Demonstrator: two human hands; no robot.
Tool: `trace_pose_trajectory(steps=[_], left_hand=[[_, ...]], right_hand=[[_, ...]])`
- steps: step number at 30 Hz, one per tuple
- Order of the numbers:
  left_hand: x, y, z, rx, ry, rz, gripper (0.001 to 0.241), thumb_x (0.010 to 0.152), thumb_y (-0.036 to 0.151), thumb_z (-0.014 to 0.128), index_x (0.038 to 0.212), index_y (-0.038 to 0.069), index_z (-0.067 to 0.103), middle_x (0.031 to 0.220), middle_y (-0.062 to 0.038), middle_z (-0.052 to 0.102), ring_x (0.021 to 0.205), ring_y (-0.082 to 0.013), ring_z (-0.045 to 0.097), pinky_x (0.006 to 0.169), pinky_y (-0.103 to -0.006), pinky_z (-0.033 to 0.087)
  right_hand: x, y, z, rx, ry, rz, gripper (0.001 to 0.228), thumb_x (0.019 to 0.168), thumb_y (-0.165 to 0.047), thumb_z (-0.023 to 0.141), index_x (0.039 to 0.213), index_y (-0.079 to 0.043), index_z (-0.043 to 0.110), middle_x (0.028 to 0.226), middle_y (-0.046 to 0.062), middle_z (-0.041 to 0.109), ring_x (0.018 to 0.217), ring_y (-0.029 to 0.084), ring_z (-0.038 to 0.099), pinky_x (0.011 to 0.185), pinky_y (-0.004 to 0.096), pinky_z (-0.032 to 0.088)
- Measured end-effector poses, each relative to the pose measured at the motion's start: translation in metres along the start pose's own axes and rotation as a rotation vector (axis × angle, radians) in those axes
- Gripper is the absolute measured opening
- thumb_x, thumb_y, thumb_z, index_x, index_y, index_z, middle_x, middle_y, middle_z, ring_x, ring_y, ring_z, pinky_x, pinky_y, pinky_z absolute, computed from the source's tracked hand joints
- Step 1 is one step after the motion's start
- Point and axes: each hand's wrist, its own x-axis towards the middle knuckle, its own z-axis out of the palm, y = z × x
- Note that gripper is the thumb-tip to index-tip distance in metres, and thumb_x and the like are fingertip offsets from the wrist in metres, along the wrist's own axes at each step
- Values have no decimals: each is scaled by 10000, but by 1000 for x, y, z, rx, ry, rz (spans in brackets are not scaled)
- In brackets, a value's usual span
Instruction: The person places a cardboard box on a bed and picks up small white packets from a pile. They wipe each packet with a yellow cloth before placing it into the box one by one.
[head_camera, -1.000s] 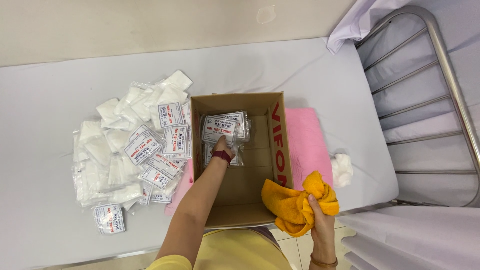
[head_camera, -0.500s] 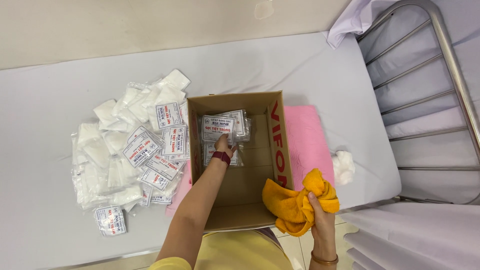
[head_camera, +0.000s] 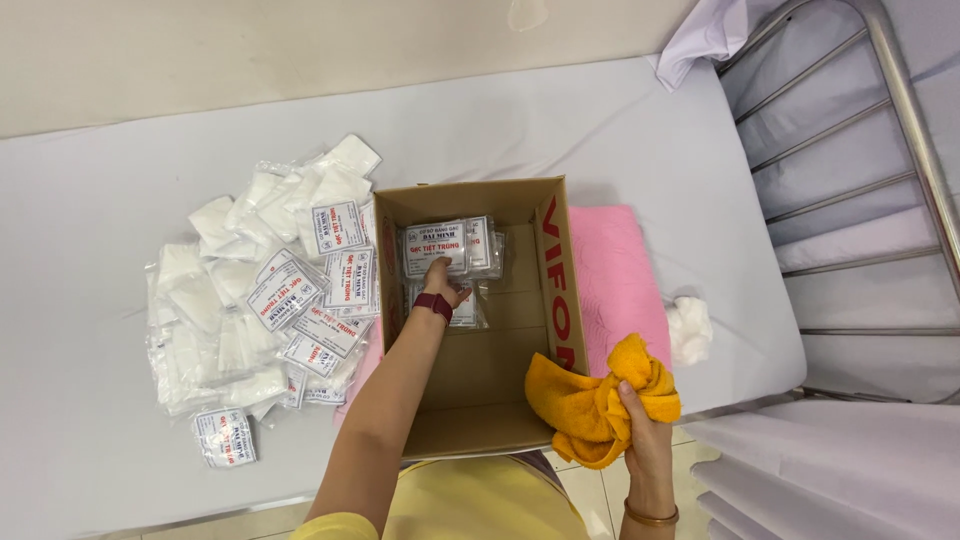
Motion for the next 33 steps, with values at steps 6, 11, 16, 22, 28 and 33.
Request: trace_pose_trajectory(steps=[6,11,16,22,28,33], left_hand=[[15,-27,-20,12,89,-33,616,941,277,621,1508,139,424,1555,-193,381,1382,-352,420,1138,-551,413],[-10,-50,-14,43,97,-9,590,890,276,637,1448,155,491,1474,-136,436,1277,-345,433,1086,-570,427],[6,-66,-23,48,77,-38,610,921,275,666,1475,162,439,1524,-100,382,1352,-351,361,1104,-548,421],[1,-47,-11,122,-14,103,597,923,292,626,1478,137,469,1513,-107,405,1376,-296,391,1067,-523,436],[5,-35,-5,155,-4,89,599,931,263,646,1478,135,438,1488,-160,413,1348,-309,422,1050,-507,467],[5,-45,-9,89,29,16,569,927,227,636,1455,116,456,1428,-190,400,1282,-321,425,966,-515,508]], right_hand=[[1,7,-6,6,8,-1,520,937,-101,672,1423,-37,499,1299,82,623,1165,186,631,980,363,549],[1,2,-7,-5,-12,-39,533,947,-113,665,1445,-48,486,1311,67,614,1172,168,623,981,342,538],[2,7,-11,-30,-30,-44,523,961,-128,665,1445,-39,487,1308,73,614,1168,164,622,979,337,538],[3,7,-16,-32,-1,-39,527,957,-135,668,1444,-38,490,1315,73,613,1173,166,623,984,339,536],[2,11,-20,-18,17,-50,547,962,-154,660,1461,-38,466,1346,79,594,1204,175,610,1006,345,526],[4,16,-30,-22,18,-46,549,989,-197,637,1481,-39,451,1369,83,588,1219,182,604,1017,349,524]])
